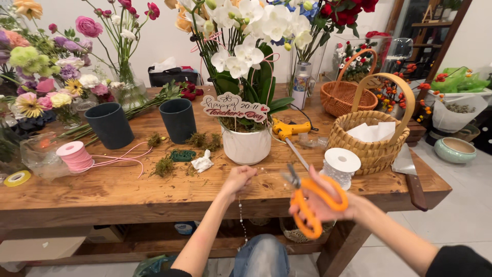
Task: The person decorates a white potted orchid with a string of small white beads. They wrap the beads around the stems and leaves, adjusting the placement to create a decorative effect. The person uses their hands to position the beads and occasionally uses orange-handled scissors to trim the bead string.
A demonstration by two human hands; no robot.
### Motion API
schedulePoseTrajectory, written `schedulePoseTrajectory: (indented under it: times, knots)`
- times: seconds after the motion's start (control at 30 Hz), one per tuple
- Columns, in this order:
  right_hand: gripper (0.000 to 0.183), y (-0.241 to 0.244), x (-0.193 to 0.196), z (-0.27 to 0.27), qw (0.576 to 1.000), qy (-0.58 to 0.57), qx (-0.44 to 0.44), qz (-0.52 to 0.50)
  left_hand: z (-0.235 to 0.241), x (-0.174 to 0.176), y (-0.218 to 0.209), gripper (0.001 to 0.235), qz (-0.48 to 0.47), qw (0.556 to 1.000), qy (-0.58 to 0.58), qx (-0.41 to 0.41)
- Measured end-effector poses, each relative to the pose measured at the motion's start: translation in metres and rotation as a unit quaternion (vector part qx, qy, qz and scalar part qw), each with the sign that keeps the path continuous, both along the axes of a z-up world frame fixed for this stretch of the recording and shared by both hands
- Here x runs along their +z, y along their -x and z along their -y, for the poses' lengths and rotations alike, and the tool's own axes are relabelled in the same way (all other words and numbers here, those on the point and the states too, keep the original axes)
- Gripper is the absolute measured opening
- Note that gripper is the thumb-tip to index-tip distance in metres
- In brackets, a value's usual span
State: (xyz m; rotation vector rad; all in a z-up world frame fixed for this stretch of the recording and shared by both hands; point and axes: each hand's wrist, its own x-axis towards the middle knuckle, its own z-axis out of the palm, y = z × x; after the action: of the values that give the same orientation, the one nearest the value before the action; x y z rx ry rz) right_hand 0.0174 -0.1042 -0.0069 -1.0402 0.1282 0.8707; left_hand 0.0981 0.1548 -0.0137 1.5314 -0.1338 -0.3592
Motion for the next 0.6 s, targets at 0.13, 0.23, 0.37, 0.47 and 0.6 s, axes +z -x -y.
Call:
schedulePoseTrajectory:
  times: [0.13,0.23,0.37,0.47,0.6]
  knots:
    - [0.097,0.013,-0.033,-0.020,0.996,-0.057,0.036,-0.063,0.000,0.017,0.007,0.016,0.029,1.000,0.001,0.000]
    - [0.096,0.005,-0.029,-0.036,0.996,-0.068,0.040,-0.046,-0.005,0.030,0.017,0.018,0.026,0.998,-0.047,-0.036]
    - [0.100,-0.005,-0.017,-0.043,0.997,-0.046,-0.060,0.028,-0.009,0.039,0.027,0.012,0.071,0.997,0.011,-0.042]
    - [0.098,-0.007,-0.009,-0.035,0.995,-0.020,-0.074,0.067,-0.012,0.043,0.029,0.012,0.088,0.995,0.013,-0.047]
    - [0.095,0.000,-0.001,-0.024,0.990,0.049,-0.084,0.103,-0.012,0.050,0.033,0.012,0.111,0.992,0.001,-0.059]
